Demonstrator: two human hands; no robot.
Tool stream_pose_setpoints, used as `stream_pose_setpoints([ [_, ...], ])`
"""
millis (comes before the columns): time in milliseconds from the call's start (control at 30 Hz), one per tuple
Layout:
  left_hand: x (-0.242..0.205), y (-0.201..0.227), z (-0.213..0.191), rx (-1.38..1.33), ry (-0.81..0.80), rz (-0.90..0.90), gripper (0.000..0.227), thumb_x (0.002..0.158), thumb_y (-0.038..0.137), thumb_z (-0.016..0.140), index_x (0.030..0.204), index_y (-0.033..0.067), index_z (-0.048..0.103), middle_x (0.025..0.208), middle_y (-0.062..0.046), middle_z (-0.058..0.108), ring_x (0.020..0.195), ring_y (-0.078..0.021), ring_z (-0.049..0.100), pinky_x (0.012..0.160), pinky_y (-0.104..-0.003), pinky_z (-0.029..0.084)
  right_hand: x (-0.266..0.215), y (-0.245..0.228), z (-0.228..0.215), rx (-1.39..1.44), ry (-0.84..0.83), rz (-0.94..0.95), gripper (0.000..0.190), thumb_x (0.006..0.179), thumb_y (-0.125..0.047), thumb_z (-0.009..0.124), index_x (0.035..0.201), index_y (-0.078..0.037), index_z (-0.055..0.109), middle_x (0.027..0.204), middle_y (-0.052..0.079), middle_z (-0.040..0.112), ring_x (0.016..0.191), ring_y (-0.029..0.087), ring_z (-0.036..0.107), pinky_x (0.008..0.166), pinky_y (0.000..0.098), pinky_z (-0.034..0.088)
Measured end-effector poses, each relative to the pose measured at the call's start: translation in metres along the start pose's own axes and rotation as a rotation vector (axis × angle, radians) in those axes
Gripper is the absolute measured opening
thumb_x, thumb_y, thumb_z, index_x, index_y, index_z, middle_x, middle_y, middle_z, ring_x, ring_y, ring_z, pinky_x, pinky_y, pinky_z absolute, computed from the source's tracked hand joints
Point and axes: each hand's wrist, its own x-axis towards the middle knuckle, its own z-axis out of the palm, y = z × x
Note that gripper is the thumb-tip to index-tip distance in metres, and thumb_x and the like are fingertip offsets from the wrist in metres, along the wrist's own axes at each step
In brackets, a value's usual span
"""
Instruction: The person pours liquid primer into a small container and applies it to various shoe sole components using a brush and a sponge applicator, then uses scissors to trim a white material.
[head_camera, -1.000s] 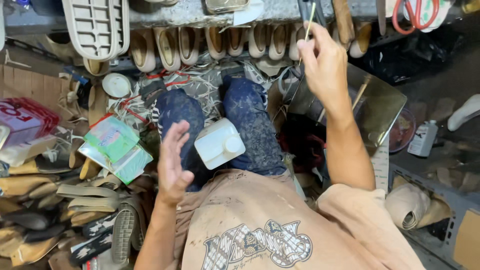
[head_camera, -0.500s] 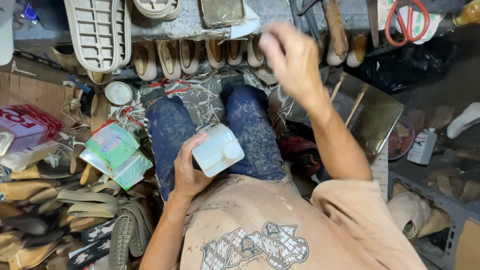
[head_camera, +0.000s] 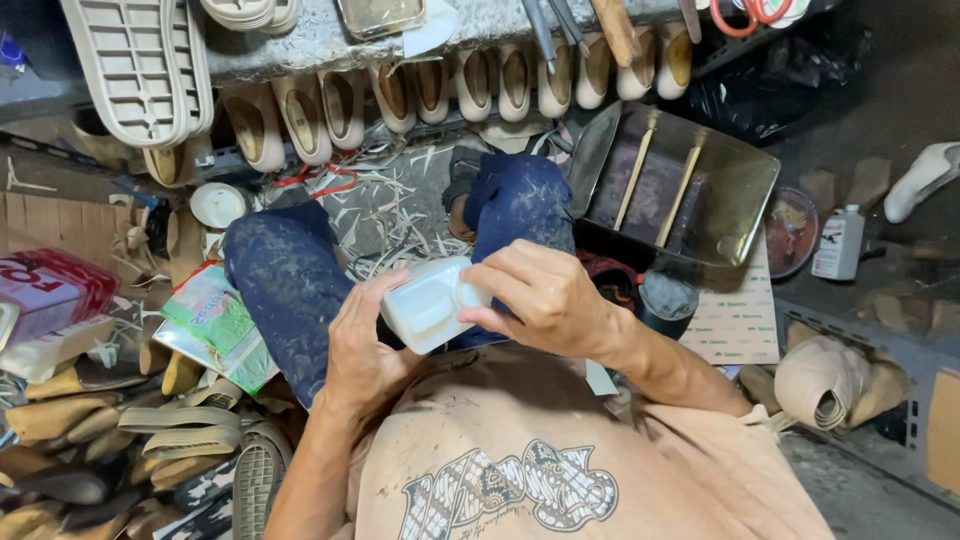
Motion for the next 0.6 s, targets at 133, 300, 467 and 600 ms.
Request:
stream_pose_setpoints([
  [133, -0.013, -0.004, -0.009, -0.061, -0.111, -0.060, 0.075, 0.062, 0.025, 0.094, 0.127, 0.0048, 0.063, 0.118, -0.012, 0.071, 0.108, -0.0375, 0.069, 0.093, -0.050, 0.054, -0.007, 0.000, 0.001, 0.087, -0.085, -0.172, 0.022, 0.104, -0.022, 0.058, 0.107, -0.002, 0.068, 0.094, 0.012, 0.063, 0.078, 0.029, 0.066, 0.067, 0.0355, 0.058],
  [300, -0.024, -0.004, -0.008, -0.030, -0.128, -0.130, 0.074, 0.062, 0.021, 0.092, 0.129, 0.0051, 0.063, 0.117, -0.015, 0.070, 0.106, -0.0413, 0.068, 0.091, -0.053, 0.055, -0.008, 0.003, 0.003, 0.139, -0.229, -0.198, 0.024, 0.104, -0.009, 0.049, 0.121, -0.008, 0.066, 0.116, 0.013, 0.065, 0.111, 0.034, 0.066, 0.098, 0.0438, 0.053],
  [467, -0.023, -0.009, -0.010, -0.042, -0.081, -0.163, 0.071, 0.067, 0.021, 0.090, 0.129, 0.0051, 0.062, 0.115, -0.014, 0.070, 0.104, -0.0402, 0.069, 0.091, -0.052, 0.054, -0.006, 0.015, 0.020, -0.033, -0.148, -0.145, 0.028, 0.103, -0.035, 0.059, 0.106, -0.009, 0.067, 0.084, 0.005, 0.055, 0.070, 0.023, 0.059, 0.066, 0.0333, 0.053],
  [600, -0.013, -0.018, -0.010, -0.021, -0.056, -0.148, 0.076, 0.064, 0.023, 0.093, 0.132, 0.0061, 0.062, 0.118, -0.013, 0.069, 0.108, -0.0377, 0.068, 0.094, -0.051, 0.053, 0.014, 0.023, 0.011, 0.038, -0.131, -0.284, 0.020, 0.106, -0.019, 0.052, 0.105, -0.007, 0.067, 0.098, 0.010, 0.063, 0.080, 0.027, 0.063, 0.072, 0.0337, 0.055],
])
